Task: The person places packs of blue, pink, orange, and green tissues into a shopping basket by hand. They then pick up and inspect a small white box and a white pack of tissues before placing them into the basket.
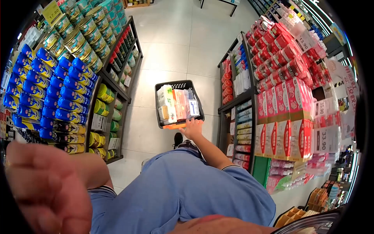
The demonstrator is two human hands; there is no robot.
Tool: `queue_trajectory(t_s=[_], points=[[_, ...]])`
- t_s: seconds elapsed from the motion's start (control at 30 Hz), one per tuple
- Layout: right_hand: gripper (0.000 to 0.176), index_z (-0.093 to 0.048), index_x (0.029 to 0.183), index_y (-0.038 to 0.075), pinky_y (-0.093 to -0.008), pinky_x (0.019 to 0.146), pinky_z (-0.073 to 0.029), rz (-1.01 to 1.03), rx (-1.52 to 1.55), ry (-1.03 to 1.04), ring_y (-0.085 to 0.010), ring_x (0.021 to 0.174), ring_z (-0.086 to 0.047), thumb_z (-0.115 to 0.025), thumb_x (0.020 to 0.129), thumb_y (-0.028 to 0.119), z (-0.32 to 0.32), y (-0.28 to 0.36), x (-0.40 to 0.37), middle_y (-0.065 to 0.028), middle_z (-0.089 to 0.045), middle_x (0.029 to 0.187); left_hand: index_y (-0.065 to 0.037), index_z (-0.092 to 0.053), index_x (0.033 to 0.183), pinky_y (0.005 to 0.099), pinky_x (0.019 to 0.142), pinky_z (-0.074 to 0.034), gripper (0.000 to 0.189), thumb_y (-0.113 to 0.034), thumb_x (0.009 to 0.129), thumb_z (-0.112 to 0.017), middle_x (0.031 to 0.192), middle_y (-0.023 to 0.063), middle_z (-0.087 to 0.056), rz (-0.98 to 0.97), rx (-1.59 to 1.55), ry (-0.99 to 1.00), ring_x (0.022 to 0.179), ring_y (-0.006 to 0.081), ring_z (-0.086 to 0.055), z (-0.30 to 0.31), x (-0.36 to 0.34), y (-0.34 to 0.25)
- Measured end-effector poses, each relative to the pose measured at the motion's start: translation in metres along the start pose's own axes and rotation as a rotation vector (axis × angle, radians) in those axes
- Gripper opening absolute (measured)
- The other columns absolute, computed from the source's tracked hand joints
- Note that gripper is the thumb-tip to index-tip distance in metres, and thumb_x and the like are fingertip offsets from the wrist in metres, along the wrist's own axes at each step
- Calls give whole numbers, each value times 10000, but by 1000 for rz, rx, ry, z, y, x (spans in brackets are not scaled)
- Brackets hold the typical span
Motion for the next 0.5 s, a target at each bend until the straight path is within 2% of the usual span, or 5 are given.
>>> queue_trajectory(t_s=[0.03, 0.23, 0.27, 0.43, 0.5], points=[[717, -556, 1206, 65, -597, 958, -300, 2, 10, 2, -349, 1075, -507, -498, 825, 670, 0, 1, 13, -175, -547, 1128, -198, -282, 1488, 313, 583, -352, 525, -340, 1008, -442, 890, -14, -534, 32, -15, 57, 609, 132, -469, -3, 9, 6], [699, -541, 1221, 60, -573, 924, -324, 54, 19, 32, -337, 1058, -515, -473, 854, 651, 10, 2, 98, -177, -556, 1101, -182, -342, 1405, 325, 597, -347, 454, -370, 1000, -423, 937, -9, -547, 129, 11, 53, 633, 143, -487, -27, 15, 68], [694, -535, 1225, 57, -569, 914, -329, 62, 15, 2, -336, 1053, -517, -467, 862, 644, 16, 3, 109, -178, -557, 1095, -179, -352, 1392, 327, 599, -346, 444, -375, 999, -420, 945, -9, -549, 141, 15, 45, 637, 145, -490, -27, 14, 81], [694, -507, 1252, 47, -576, 926, -327, 17, -35, 106, -346, 1063, -517, -472, 866, 623, 33, 2, 176, -179, -547, 1120, -166, -402, 1323, 338, 611, -342, 405, -400, 992, -404, 985, -4, -561, 157, -10, 34, 658, 155, -505, -24, 4, 150], [712, -501, 1270, 52, -583, 930, -327, 10, 7, 69, -351, 1072, -520, -488, 853, 629, 31, 1, 194, -188, -553, 1133, -160, -422, 1295, 342, 616, -341, 396, -410, 989, -398, 1001, -3, -565, 175, -20, 42, 666, 159, -511, -16, -1, 184]])
Point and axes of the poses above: each hand's wrist, its own x-axis towards the middle knuckle, its own z-axis out of the back of the hand, y = z × x, the point moved 9 cm from there along x, towards the middle knuckle
